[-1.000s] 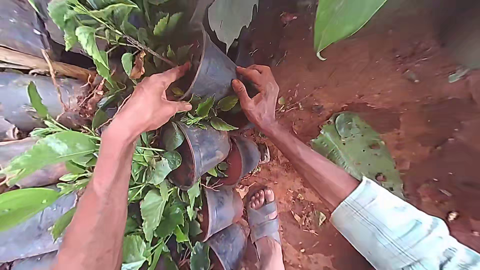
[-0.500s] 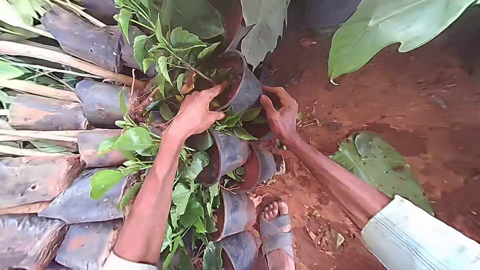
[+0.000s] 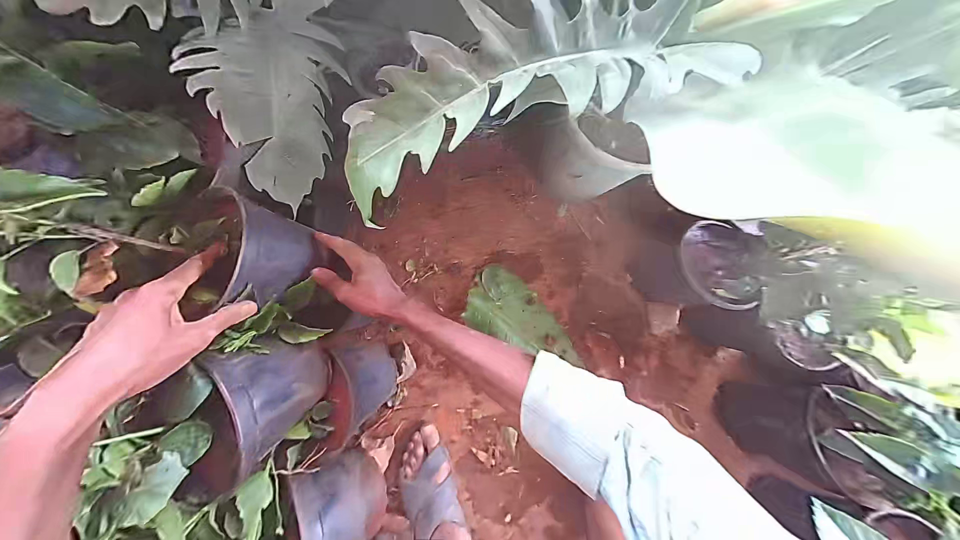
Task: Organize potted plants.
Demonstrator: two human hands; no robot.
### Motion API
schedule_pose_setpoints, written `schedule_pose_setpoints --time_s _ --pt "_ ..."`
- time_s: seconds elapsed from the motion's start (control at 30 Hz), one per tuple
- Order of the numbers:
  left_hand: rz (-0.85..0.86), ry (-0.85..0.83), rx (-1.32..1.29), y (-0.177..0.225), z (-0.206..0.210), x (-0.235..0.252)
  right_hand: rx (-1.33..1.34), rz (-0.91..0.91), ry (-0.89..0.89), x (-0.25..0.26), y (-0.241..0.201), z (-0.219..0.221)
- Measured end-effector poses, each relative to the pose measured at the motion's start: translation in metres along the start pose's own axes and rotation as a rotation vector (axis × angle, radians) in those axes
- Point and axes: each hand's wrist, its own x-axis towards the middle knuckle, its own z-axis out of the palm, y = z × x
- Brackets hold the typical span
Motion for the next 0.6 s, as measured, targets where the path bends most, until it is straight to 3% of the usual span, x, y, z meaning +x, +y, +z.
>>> schedule_pose_setpoints --time_s 0.13,0.3,0.43,0.6 --pt "-0.1 0.072 0.036 0.025 0.0 -0.014 -0.004 -0.012 -0.005 -0.003 0.004 0.004" --pt "-0.165 0.33 0.022 0.052 0.006 -0.03 -0.013 0.038 -0.007 -0.026 0.01 -0.007" --pt "-0.121 0.344 -0.1 0.045 0.008 -0.024 -0.019 0.088 -0.024 -0.021 -0.001 -0.006" --pt "-0.132 0.326 -0.067 0.05 0.009 -0.019 -0.003 0.179 -0.105 -0.017 0.016 -0.015"
